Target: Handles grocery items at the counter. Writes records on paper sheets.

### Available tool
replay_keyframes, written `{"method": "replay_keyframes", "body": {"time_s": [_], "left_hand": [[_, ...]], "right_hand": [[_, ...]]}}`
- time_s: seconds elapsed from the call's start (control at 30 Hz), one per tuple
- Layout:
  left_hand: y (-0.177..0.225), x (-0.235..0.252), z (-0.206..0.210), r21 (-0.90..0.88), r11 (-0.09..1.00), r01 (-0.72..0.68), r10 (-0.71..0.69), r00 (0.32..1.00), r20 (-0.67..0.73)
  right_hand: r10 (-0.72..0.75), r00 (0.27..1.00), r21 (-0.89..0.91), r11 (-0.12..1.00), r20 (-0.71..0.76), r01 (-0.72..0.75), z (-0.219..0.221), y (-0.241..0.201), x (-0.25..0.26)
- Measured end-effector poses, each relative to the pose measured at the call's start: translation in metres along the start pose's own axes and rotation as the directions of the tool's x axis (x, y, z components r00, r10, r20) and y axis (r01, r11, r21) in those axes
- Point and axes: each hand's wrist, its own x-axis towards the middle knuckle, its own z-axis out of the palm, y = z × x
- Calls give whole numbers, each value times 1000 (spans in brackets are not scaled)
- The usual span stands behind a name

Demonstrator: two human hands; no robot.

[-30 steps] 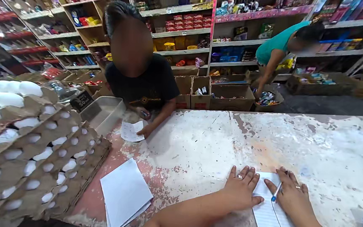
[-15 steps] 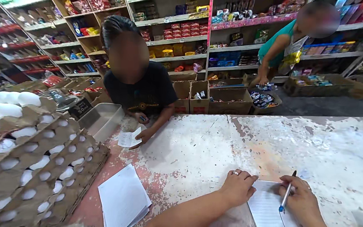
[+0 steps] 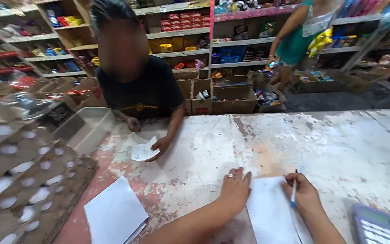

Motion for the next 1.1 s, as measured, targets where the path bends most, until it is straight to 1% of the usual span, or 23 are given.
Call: {"method": "replay_keyframes", "body": {"time_s": [0.03, 0.07, 0.1, 0.13, 0.17, 0.2, 0.23, 0.3, 0.37, 0.43, 0.5, 0.6, 0.67, 0.73, 0.83, 0.93, 1.0, 1.1], "left_hand": [[8, -8, 0, 68, 998, 2, -5, 999, 43], [16, -18, 3, 112, 993, -26, 16, 995, 95], [22, -29, 7, 138, 988, -69, 49, 988, 144], [25, -42, 13, 139, 984, -111, 86, 981, 177], [26, -53, 20, 134, 980, -146, 119, 974, 194], [26, -61, 26, 135, 977, -167, 136, 967, 215], [23, -67, 33, 150, 971, -187, 155, 967, 203], [19, -70, 41, 170, 965, -201, 168, 967, 192], [19, -67, 36, 193, 961, -196, 150, 962, 229], [21, -64, 30, 216, 957, -194, 134, 955, 266], [20, -64, 27, 231, 951, -205, 142, 955, 259], [19, -64, 25, 239, 944, -227, 165, 953, 253], [19, -64, 21, 245, 942, -231, 160, 947, 279], [19, -64, 20, 253, 938, -236, 161, 945, 286], [17, -66, 26, 257, 934, -248, 190, 954, 232], [15, -68, 31, 280, 924, -260, 226, 963, 149], [15, -68, 31, 285, 921, -264, 230, 962, 146], [17, -68, 28, 307, 914, -266, 216, 959, 186]], "right_hand": [[-8, 999, -35, 999, -35, 7, -4, -7, -1], [-8, 997, -32, 999, -80, 5, -10, -15, -1], [4, 991, 17, 1000, -135, -2, -15, -19, -1], [61, 983, 108, 993, -172, -43, -19, -26, 1], [134, 975, 219, 971, -177, -94, -22, -36, 3], [176, 972, 307, 944, -153, -123, -23, -43, 4], [205, 972, 367, 918, -112, -151, -19, -49, 4], [269, 963, 442, 864, -4, -240, -1, -61, 1], [316, 939, 484, 806, 137, -342, 26, -71, -5], [335, 909, 460, 785, 246, -414, 49, -76, -9], [319, 906, 383, 829, 277, -409, 66, -73, -9], [245, 948, 187, 941, 204, -283, 79, -61, -7], [208, 964, 102, 969, 166, -226, 82, -55, -8], [185, 973, 81, 977, 137, -197, 84, -52, -11], [166, 979, 92, 980, 119, -177, 84, -50, -15], [153, 981, 67, 985, 117, -162, 84, -52, -13], [156, 982, 72, 984, 109, -164, 85, -53, -12], [191, 976, 83, 976, 108, -200, 85, -54, -13]]}}
